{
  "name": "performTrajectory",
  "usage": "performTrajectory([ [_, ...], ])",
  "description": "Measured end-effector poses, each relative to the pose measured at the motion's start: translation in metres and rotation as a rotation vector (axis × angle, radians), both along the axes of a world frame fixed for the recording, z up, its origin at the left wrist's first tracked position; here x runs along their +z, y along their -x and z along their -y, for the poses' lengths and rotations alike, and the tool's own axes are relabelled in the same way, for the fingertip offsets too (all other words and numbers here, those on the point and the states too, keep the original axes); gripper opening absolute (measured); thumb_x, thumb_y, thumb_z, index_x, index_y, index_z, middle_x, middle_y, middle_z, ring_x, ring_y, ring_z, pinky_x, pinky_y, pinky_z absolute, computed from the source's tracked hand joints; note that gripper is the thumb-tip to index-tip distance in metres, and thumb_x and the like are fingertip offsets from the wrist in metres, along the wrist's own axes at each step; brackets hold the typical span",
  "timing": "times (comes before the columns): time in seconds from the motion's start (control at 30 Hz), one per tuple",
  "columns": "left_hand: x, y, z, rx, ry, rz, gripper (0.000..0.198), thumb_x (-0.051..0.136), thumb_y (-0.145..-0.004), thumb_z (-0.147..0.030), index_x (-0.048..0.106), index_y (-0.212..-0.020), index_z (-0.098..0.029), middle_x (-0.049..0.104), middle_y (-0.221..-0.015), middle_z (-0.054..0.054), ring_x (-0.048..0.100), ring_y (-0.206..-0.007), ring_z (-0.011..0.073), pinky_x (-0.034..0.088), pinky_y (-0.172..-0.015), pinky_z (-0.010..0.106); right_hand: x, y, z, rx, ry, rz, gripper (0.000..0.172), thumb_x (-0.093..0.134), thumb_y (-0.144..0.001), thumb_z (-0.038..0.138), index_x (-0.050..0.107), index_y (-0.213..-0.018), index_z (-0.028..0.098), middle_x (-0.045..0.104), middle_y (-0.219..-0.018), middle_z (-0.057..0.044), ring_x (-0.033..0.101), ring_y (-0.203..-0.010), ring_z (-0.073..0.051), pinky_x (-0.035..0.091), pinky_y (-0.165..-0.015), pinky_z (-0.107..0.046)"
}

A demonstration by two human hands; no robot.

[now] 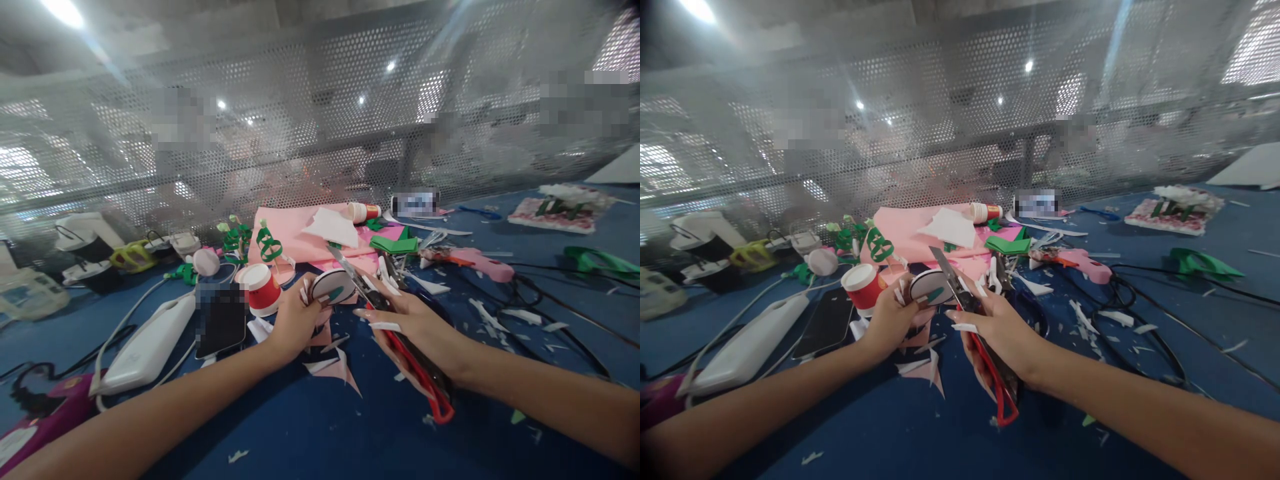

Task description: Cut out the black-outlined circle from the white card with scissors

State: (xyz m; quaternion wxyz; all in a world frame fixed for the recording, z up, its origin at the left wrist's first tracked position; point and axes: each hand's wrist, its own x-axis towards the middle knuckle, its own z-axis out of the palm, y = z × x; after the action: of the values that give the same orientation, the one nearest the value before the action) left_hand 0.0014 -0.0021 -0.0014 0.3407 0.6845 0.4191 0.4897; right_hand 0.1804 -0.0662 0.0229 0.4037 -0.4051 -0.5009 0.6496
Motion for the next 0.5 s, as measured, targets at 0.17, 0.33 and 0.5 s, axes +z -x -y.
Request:
performTrajectory([
  [0.17,0.0038,-0.0003,0.0027,0.053,-0.072,-0.1,0.016,0.051,-0.066,-0.009,0.056,-0.078,-0.018,0.06,-0.069,-0.004,0.055,-0.067,0.0115,0.044,-0.062,0.022,-0.001,0.0002,-0.0006,-0.001,-0.018,-0.021,0.067,0.055,-0.078,0.028,0.026,-0.139,0.028,0.047,-0.041,0.009,0.041,-0.026,-0.008,0.038,-0.026,-0.016],
  [0.33,0.0048,-0.0012,0.0053,0.029,-0.052,-0.129,0.02,0.049,-0.066,-0.007,0.057,-0.081,-0.018,0.058,-0.068,-0.004,0.052,-0.064,0.0107,0.04,-0.056,0.02,-0.0012,-0.0009,0.0,0.005,-0.012,-0.032,0.062,0.054,-0.079,0.026,0.031,-0.137,0.027,0.048,-0.042,0.008,0.042,-0.027,-0.008,0.037,-0.025,-0.015],
  [0.5,0.0056,-0.0007,0.0077,0.056,-0.032,-0.199,0.018,0.05,-0.066,-0.008,0.056,-0.079,-0.018,0.051,-0.059,-0.006,0.047,-0.054,0.0089,0.037,-0.049,0.019,-0.0003,-0.0016,0.0003,0.019,-0.01,-0.046,0.057,0.054,-0.08,0.028,0.036,-0.133,0.023,0.048,-0.042,0.008,0.041,-0.026,-0.007,0.037,-0.025,-0.015],
])
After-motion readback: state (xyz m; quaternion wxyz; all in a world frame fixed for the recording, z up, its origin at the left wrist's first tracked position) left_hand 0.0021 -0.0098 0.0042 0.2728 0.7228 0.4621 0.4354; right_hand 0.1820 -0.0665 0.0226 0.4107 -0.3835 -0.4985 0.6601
